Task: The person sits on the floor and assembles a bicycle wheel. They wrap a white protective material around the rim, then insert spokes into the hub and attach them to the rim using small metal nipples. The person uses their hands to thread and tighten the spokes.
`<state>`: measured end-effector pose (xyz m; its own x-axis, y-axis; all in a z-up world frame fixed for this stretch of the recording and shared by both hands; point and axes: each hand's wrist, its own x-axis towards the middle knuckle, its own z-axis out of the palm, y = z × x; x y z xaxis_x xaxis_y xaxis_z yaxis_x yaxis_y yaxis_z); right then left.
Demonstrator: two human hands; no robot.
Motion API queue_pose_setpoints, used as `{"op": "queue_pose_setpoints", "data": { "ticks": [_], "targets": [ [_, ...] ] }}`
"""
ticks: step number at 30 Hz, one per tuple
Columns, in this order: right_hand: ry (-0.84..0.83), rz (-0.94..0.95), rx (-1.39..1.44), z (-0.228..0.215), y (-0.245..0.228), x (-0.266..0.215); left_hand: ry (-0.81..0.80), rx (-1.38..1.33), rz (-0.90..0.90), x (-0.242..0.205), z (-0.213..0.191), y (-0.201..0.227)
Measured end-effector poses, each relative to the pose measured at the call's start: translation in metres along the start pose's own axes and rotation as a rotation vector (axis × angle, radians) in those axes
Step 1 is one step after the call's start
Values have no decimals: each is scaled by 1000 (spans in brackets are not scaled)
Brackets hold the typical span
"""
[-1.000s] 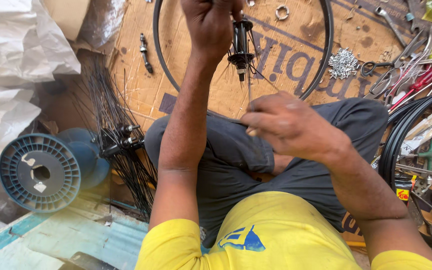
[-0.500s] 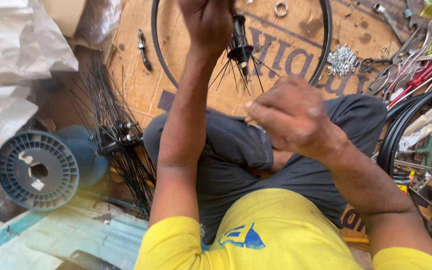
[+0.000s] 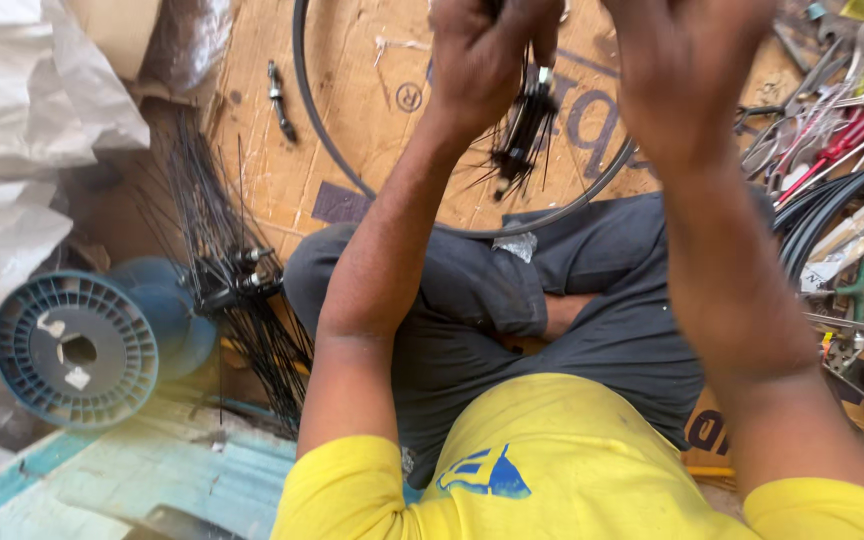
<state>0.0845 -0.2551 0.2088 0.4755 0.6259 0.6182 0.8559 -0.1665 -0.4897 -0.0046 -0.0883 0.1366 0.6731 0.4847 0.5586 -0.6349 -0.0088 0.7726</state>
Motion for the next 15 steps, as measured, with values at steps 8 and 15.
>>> {"op": "queue_pose_setpoints", "data": {
  "ticks": [8, 15],
  "targets": [
    [-321, 359, 156, 15, -45, -105, 317, 39, 160, -13, -7, -11],
    [-547, 767, 434, -6, -41, -89, 341, 386, 391, -1, -24, -3]
  ]
}}
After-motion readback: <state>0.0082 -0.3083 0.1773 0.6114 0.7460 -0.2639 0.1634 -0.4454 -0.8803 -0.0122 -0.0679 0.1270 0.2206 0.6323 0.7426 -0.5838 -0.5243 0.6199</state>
